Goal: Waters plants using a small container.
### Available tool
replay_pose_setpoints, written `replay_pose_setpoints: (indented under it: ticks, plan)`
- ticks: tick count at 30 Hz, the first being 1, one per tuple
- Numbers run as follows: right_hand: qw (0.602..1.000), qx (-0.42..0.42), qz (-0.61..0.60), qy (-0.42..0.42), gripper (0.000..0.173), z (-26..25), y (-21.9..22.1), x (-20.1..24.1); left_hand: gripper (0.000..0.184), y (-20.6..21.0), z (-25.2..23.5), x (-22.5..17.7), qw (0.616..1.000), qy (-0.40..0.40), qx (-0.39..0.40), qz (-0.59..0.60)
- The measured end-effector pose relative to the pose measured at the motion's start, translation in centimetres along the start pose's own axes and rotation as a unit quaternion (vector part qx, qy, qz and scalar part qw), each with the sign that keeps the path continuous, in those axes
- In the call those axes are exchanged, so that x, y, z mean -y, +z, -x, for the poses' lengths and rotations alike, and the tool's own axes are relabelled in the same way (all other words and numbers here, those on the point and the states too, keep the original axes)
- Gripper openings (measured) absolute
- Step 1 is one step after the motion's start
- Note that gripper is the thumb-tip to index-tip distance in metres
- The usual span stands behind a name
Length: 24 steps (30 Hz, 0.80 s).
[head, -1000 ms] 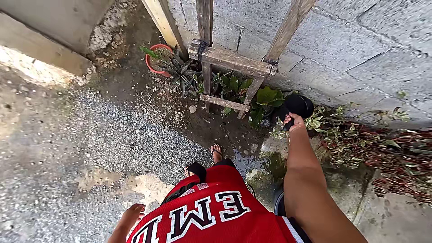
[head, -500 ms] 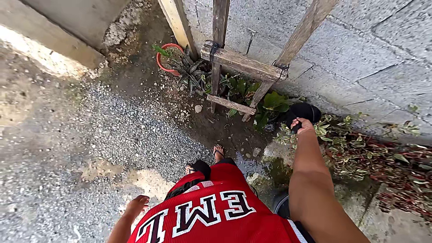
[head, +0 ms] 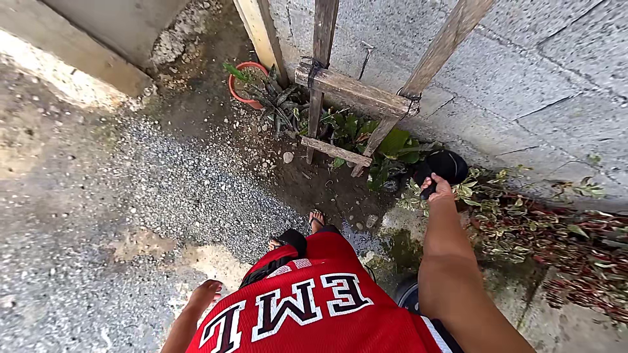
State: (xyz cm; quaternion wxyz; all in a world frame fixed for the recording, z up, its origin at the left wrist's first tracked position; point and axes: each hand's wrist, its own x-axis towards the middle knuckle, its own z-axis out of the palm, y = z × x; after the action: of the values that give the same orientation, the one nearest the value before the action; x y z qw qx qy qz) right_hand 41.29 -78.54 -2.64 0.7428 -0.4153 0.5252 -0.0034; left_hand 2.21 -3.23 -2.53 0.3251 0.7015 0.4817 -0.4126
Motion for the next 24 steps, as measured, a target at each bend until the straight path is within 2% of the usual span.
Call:
replay_pose_setpoints:
  ticks: [5,11,17,24]
  plan:
    - [0.997,0.04,0.07,0.006,0.021,1.2,-1.0,-2.6,0.034,-0.2,2.8,-2.8,1.0,-0.012,0.01,-0.013]
    - [0.984,0.108,0.136,0.05,0.022,2.1,-0.2,-6.9,0.034,0.2,-0.8,0.4,1.0,0.009,0.015,-0.012]
    - [0.979,0.126,0.105,0.12,0.03,4.6,6.5,-11.2,0.033,0.6,-1.2,0.6,1.0,0.01,0.009,-0.004]
    - [0.973,0.127,0.052,0.187,0.027,4.6,14.9,-15.3,0.031,1.2,-4.1,5.3,0.998,0.046,0.006,-0.044]
